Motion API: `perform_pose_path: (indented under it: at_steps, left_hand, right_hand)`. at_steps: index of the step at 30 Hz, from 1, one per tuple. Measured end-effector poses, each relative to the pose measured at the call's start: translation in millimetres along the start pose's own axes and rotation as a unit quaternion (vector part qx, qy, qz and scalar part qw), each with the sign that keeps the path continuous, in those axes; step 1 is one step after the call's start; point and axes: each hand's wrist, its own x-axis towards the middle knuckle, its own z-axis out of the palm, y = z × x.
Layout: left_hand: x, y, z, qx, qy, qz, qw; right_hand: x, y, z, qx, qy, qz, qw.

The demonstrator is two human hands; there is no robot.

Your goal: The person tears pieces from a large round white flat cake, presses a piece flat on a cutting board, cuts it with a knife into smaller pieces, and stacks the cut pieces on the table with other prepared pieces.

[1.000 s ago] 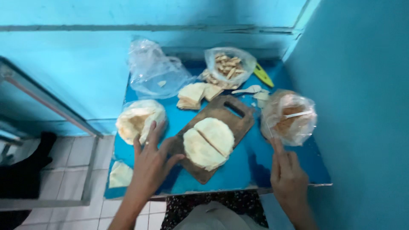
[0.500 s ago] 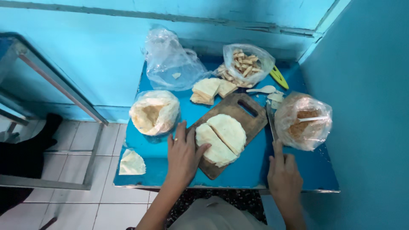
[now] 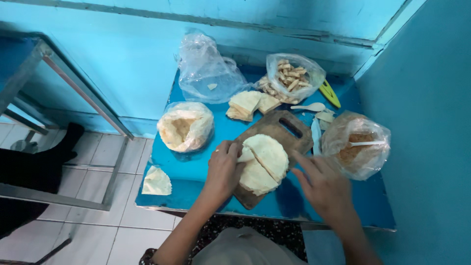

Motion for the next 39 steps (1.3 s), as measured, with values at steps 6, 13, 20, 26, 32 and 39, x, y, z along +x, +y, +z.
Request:
perform_pose_path:
  at_steps: [6, 13, 20, 26, 32, 39]
  left_hand:
    - [-5, 20, -6, -0.083, 0.047, 0.026, 0.995]
    - [-4, 26, -28, -0.260, 0.009, -0.002, 0.966]
    - [-1, 17, -30, -0.417, 0.001, -0.094, 0.904]
    - [-37, 16, -67, -0.451, 0.027, -0.114, 0.885]
    - [-81, 21, -100, -0.518, 0.028, -0.159, 0.840]
    - [-82, 20, -81, -0.526, -0.019, -0.152, 0.837]
  right_hand:
    - [83, -3, 22, 0.296, -0.217, -0.167, 0.915]
    - [106, -24, 41, 0.387, -0.395, -0.004, 0.833]
    - [90, -43, 13, 0.300, -0.165, -0.268, 0.901]
    - [132, -4, 17, 0.361, -0.373, -0.068, 0.852]
    - [162, 12, 66, 0.223, -0.373, -0.358, 0.827]
    - [129, 18, 62, 0.243, -0.314, -0.293, 0.870]
